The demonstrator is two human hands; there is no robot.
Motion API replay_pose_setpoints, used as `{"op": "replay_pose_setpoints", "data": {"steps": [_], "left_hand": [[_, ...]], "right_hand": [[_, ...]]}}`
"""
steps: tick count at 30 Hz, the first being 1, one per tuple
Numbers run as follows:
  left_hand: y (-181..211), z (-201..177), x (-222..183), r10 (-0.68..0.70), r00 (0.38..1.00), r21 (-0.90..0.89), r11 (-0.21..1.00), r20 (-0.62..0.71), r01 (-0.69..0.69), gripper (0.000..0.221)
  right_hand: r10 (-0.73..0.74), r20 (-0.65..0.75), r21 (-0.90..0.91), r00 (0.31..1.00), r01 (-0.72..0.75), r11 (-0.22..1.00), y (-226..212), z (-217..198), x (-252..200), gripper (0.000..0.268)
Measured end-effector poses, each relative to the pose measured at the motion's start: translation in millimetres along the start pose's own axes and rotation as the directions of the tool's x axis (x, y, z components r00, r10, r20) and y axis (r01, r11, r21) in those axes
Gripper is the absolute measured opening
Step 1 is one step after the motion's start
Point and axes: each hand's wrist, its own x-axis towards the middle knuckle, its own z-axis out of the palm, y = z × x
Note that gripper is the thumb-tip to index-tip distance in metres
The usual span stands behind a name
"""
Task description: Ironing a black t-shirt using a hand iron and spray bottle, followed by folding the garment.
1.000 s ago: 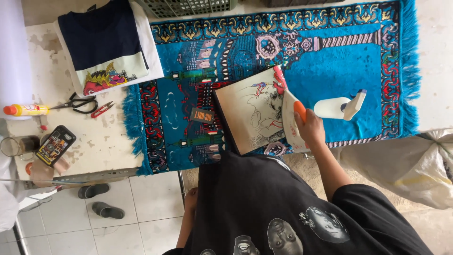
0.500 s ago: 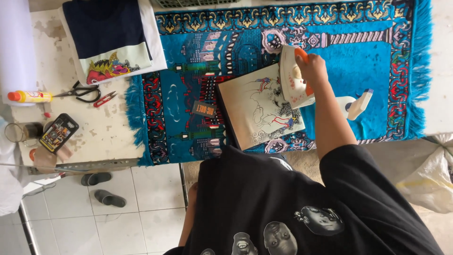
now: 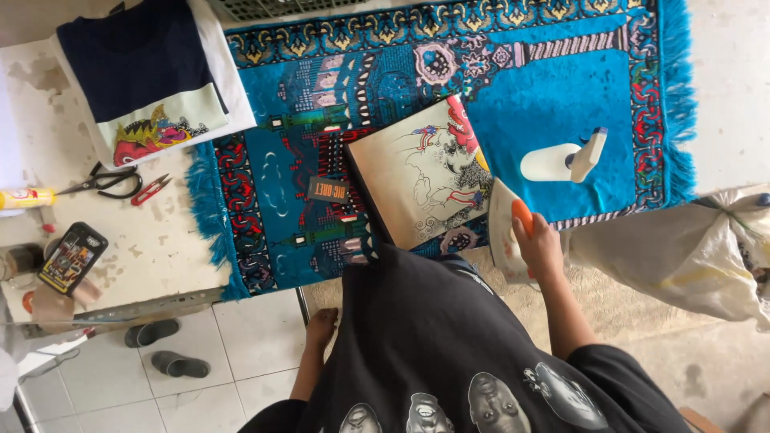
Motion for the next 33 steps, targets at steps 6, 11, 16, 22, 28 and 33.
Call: {"op": "replay_pose_setpoints", "data": {"steps": [6,11,16,22,28,33], "left_hand": [[50.3,-18.3,7.3,0.133,0.991,0.114,0.984,0.033,-0.136,0.054],[65.2,-21.3,8.7,0.158,0.987,0.141,0.977,0.034,-0.162,0.052],[66.3,-18.0,2.5,0.154,0.987,0.19,0.969,0.036,-0.158,0.052],[54.3,-2.6,-34.2,0.069,0.996,0.14,0.988,-0.052,-0.061,0.051],[19.9,13.5,-42.7,-0.02,0.997,0.283,0.958,-0.077,0.041,0.053],[9.6,20.6,-23.3,0.004,1.0,0.372,0.928,-0.03,0.007,0.045]], "right_hand": [[0.244,-0.031,0.073,0.969,-0.242,0.968,41.2,-1.5,-54.4,0.054],[0.305,-0.19,0.143,0.933,-0.281,0.949,57.5,-14.5,-34.4,0.052],[0.228,-0.303,0.128,0.925,-0.198,0.972,70.5,-19.4,61.6,0.05],[0.147,-0.469,-0.074,0.871,-0.205,0.976,123.6,-29.4,191.5,0.05],[0.345,-0.328,0.046,0.88,-0.35,0.936,181.1,-86.9,224.2,0.054],[0.296,-0.316,-0.029,0.902,-0.321,0.947,228.6,-88.2,144.7,0.059]]}}
